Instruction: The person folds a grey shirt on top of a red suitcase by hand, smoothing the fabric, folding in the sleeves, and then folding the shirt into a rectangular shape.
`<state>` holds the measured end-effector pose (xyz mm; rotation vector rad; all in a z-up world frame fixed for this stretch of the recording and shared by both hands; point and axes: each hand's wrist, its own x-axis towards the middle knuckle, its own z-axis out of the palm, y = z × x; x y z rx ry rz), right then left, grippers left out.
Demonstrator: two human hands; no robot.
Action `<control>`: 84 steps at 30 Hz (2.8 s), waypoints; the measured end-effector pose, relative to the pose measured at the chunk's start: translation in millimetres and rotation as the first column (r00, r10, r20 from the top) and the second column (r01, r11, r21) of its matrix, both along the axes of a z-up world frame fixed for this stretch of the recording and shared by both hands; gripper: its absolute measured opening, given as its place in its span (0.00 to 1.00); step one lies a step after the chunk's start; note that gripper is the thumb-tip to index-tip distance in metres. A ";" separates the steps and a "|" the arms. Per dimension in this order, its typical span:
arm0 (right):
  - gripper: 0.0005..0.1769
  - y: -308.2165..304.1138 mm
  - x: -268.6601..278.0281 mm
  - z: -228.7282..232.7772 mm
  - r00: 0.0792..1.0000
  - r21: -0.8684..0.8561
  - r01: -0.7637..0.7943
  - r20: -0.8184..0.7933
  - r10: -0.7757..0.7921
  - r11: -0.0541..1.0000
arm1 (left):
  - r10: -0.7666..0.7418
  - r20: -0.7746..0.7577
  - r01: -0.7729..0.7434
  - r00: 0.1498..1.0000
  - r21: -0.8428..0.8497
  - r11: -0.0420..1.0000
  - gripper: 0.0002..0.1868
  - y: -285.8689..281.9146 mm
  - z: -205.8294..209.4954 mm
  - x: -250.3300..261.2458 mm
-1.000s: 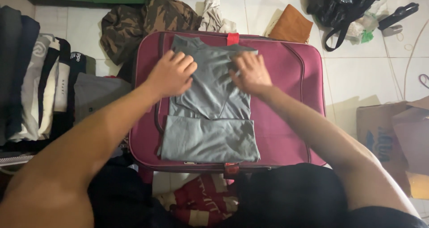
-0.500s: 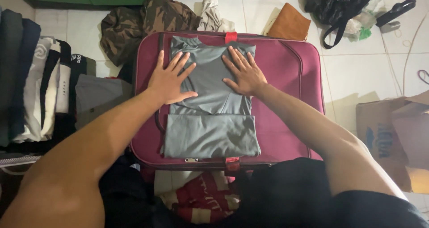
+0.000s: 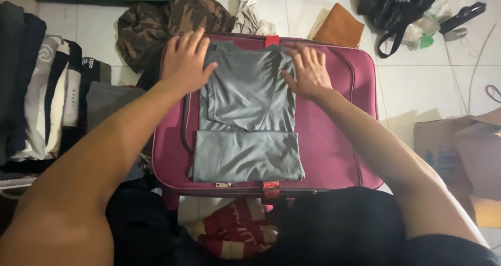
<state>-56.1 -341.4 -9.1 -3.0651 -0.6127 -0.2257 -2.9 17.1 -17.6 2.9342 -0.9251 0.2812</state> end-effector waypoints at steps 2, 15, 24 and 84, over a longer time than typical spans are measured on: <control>0.36 -8.4 1.6 -2.1 0.988 0.074 0.059 0.138 -0.069 0.995 | 0.065 -0.061 -0.070 0.996 -0.097 0.993 0.34 1.1 -1.5 6.2; 0.17 67.4 -78.2 78.8 0.689 -0.146 -0.081 -0.723 -0.050 0.986 | -0.176 -0.759 0.397 0.627 0.117 0.910 0.39 -44.0 99.4 -111.4; 0.29 66.5 -164.6 37.5 0.487 -0.225 -0.404 -0.874 0.000 0.887 | -0.073 -0.697 0.579 0.713 0.528 0.621 0.17 -42.7 18.8 -186.4; 0.19 -24.3 -67.4 24.4 0.297 0.132 0.641 -0.951 -0.086 0.756 | 0.059 -0.957 -0.344 0.284 -0.045 0.938 0.16 35.2 -14.5 -47.0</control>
